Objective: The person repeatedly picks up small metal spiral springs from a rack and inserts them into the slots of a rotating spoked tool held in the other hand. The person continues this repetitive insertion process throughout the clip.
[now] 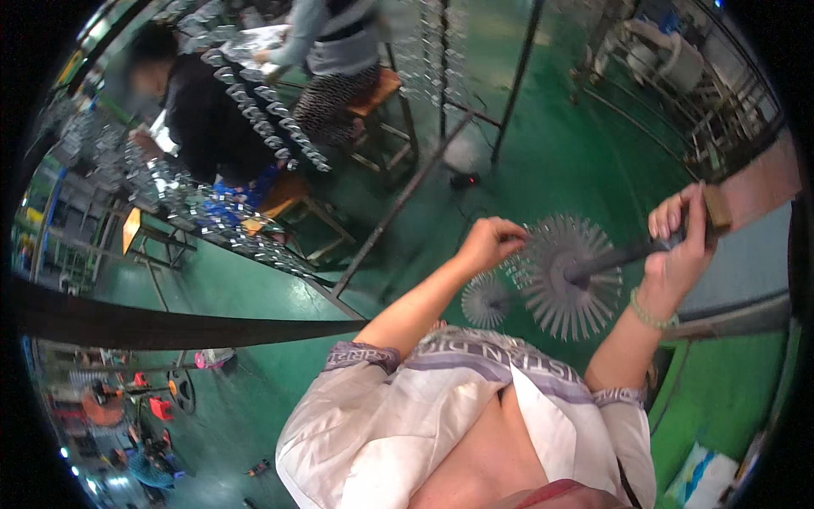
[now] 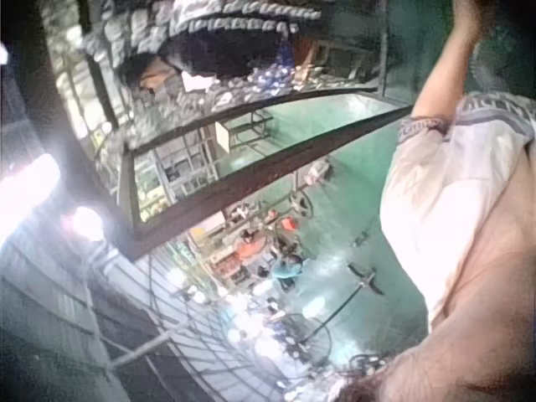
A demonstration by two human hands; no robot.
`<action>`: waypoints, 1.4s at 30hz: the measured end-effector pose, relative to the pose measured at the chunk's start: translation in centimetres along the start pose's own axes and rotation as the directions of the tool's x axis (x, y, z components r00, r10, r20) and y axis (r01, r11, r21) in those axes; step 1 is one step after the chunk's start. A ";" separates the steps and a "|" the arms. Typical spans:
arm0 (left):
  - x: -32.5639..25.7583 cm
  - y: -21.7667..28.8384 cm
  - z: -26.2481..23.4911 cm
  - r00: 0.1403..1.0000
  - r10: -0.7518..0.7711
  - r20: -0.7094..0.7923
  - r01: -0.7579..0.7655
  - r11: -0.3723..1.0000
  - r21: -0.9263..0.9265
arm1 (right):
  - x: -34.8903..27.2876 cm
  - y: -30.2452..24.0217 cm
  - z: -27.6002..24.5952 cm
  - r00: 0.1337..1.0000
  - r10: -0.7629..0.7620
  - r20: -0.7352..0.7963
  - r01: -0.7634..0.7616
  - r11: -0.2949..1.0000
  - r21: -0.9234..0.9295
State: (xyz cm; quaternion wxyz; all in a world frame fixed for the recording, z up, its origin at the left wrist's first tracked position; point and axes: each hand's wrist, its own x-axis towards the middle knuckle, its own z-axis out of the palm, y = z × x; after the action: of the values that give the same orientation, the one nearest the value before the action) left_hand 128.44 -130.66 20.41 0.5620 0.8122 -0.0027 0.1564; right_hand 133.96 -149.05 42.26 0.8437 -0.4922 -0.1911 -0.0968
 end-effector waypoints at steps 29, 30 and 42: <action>14.2 24.8 -49.1 0.155 0.786 -0.598 0.683 0.352 0.639 | 0.0 -0.3 -0.8 0.993 -0.023 -0.113 0.021 1.000 -0.016; 13.8 25.2 -48.9 0.168 0.833 -0.527 0.674 0.293 0.678 | 0.0 -0.3 -0.7 0.993 -0.028 -0.117 0.025 0.999 -0.021; 11.1 27.1 -44.6 0.172 0.776 -0.607 0.191 0.578 0.794 | 0.3 -0.2 -1.0 0.990 -0.047 -0.135 0.042 0.998 -0.041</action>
State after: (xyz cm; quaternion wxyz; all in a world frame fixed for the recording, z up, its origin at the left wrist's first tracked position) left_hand 122.90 -97.98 62.28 0.0075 0.6601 0.2175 0.7190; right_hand 134.35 -149.98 42.10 0.8428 -0.4962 -0.1422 -0.1526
